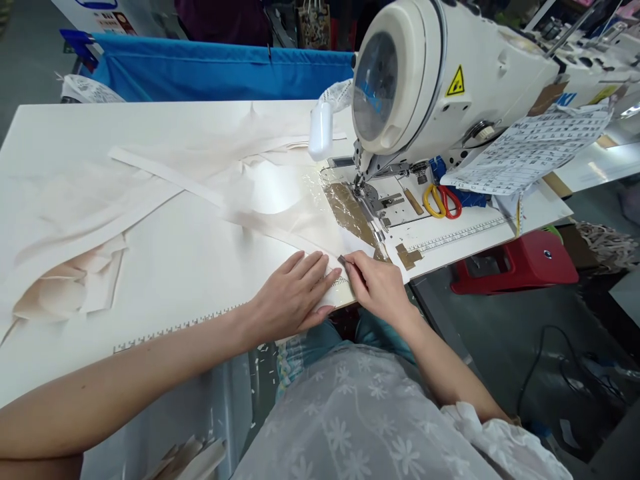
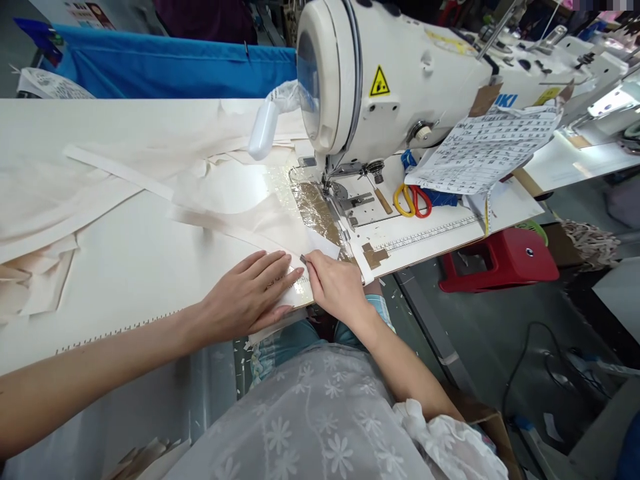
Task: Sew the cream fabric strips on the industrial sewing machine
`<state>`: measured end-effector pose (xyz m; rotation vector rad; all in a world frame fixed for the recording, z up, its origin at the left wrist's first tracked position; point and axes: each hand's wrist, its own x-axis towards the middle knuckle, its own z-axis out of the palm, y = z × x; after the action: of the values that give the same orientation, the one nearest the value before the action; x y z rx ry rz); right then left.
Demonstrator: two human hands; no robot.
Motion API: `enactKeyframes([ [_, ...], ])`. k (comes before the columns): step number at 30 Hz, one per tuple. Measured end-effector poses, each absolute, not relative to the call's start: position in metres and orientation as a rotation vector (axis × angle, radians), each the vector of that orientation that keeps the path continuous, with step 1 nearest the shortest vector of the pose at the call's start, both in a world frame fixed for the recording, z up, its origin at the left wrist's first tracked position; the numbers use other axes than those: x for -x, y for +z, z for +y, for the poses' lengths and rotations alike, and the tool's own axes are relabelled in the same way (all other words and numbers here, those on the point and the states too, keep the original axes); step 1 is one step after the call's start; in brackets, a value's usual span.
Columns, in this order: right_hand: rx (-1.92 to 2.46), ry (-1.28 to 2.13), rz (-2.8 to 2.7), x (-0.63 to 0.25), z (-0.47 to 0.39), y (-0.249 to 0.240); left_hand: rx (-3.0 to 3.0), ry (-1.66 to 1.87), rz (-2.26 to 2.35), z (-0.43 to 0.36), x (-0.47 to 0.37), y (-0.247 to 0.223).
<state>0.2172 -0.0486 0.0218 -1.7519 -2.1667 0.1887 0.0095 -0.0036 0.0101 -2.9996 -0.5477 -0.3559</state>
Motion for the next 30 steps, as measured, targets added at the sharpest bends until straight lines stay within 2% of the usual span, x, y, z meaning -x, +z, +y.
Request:
enactKeyframes([
  [15,1.751,0.196,-2.261,-0.227,-0.054,0.026,2.987,-0.343,-0.567,-0.004,-0.01,0.013],
  [21,1.77,0.361,-1.954,-0.241,-0.074,0.026,3.083,-0.419,-0.546,-0.003,-0.011,0.01],
  [30,1.708,0.205,-2.15,-0.229,-0.062,0.02,3.104,-0.438,-0.504,-0.003,-0.013,0.007],
])
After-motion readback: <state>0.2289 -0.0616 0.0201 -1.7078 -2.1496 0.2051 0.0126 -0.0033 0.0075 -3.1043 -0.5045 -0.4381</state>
